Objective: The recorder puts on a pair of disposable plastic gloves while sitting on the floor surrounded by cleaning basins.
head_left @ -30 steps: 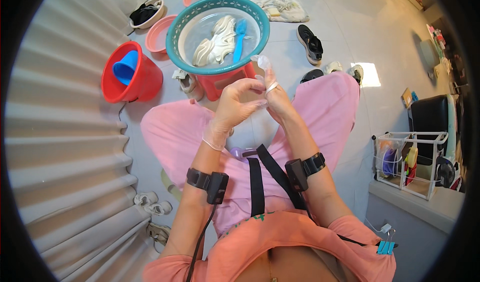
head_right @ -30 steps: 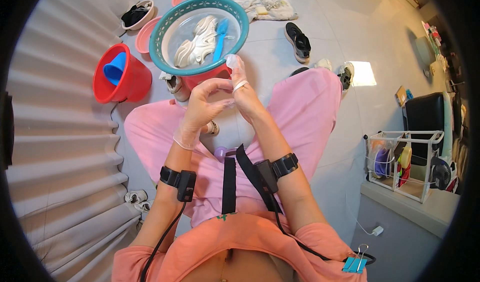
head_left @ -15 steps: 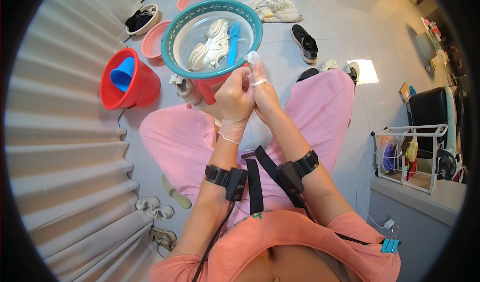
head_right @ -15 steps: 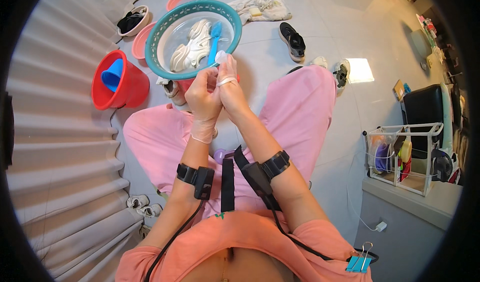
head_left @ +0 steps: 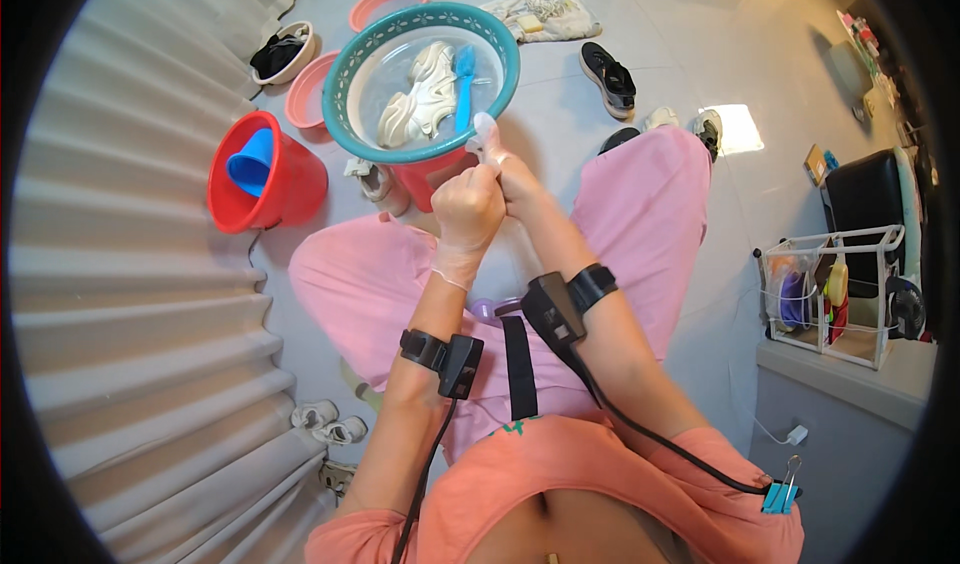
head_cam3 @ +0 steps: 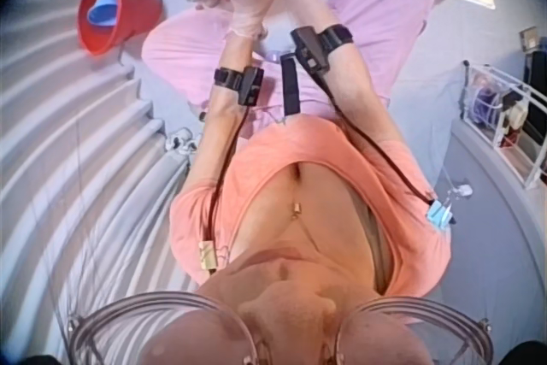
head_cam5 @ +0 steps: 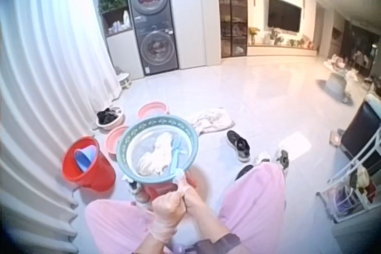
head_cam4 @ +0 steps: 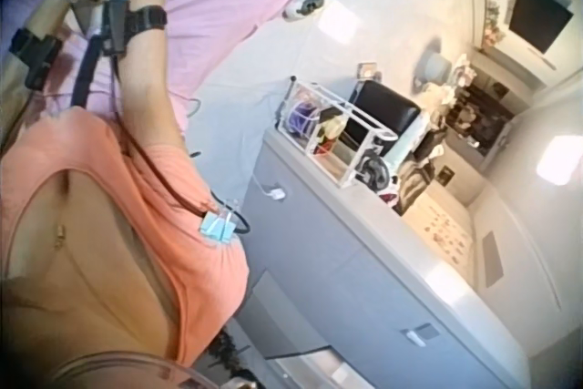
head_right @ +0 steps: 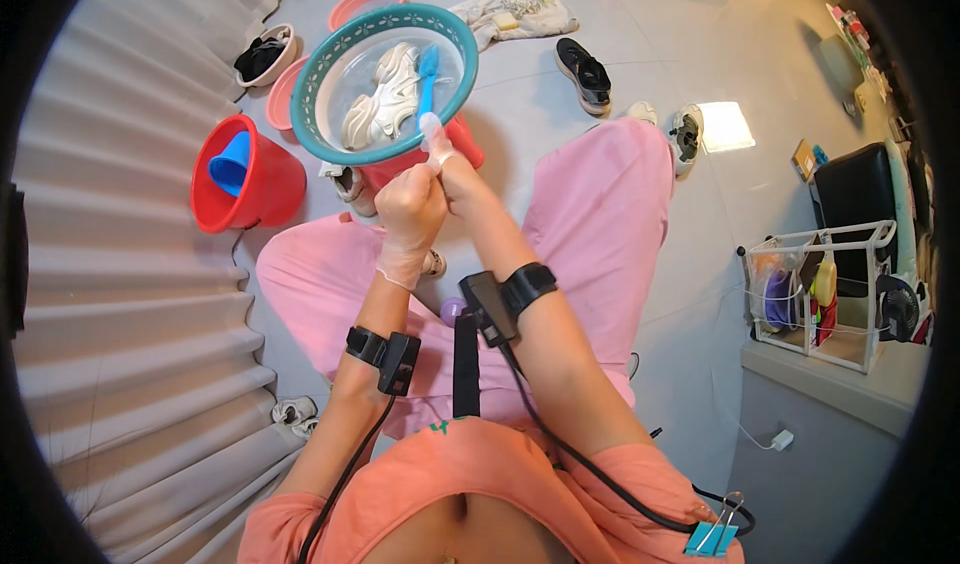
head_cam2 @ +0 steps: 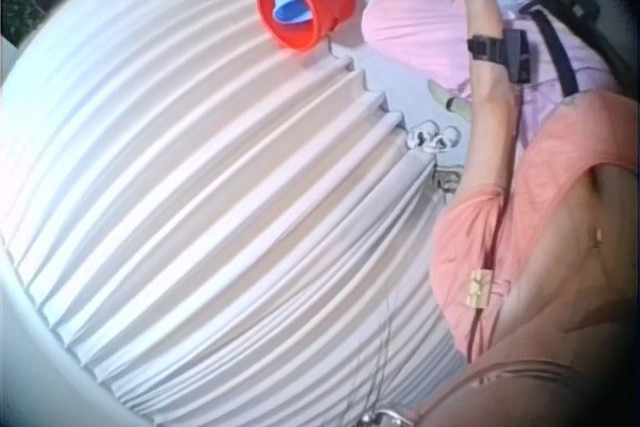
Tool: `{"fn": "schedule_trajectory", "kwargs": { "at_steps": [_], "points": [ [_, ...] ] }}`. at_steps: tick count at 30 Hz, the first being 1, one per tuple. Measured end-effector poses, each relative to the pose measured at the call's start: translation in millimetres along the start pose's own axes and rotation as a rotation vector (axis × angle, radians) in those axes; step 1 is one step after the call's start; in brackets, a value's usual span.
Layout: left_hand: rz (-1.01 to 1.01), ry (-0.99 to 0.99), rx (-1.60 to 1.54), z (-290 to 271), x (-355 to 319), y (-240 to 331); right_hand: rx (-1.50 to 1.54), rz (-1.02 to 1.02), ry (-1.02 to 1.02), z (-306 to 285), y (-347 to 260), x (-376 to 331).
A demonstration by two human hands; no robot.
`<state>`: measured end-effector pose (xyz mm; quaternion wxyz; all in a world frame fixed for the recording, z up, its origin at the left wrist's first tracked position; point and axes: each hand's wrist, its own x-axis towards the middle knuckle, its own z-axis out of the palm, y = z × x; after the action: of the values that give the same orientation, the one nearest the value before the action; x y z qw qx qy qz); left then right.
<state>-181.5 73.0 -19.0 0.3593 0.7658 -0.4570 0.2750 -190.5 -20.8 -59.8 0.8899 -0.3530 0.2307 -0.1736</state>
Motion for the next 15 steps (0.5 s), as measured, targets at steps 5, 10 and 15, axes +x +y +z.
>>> {"fn": "schedule_trajectory", "kwargs": {
  "at_steps": [5,10,15],
  "points": [
    [-0.091,-0.020,-0.020,3,-17,3,0.089,0.116,-0.097,-7,1,6],
    [-0.247,-0.079,-0.087,11,-22,8,0.129,0.129,-0.087,5,8,10],
    [-0.470,-0.212,-0.016,12,-25,7,0.283,0.191,-0.191,2,1,-10]
  ]
}}
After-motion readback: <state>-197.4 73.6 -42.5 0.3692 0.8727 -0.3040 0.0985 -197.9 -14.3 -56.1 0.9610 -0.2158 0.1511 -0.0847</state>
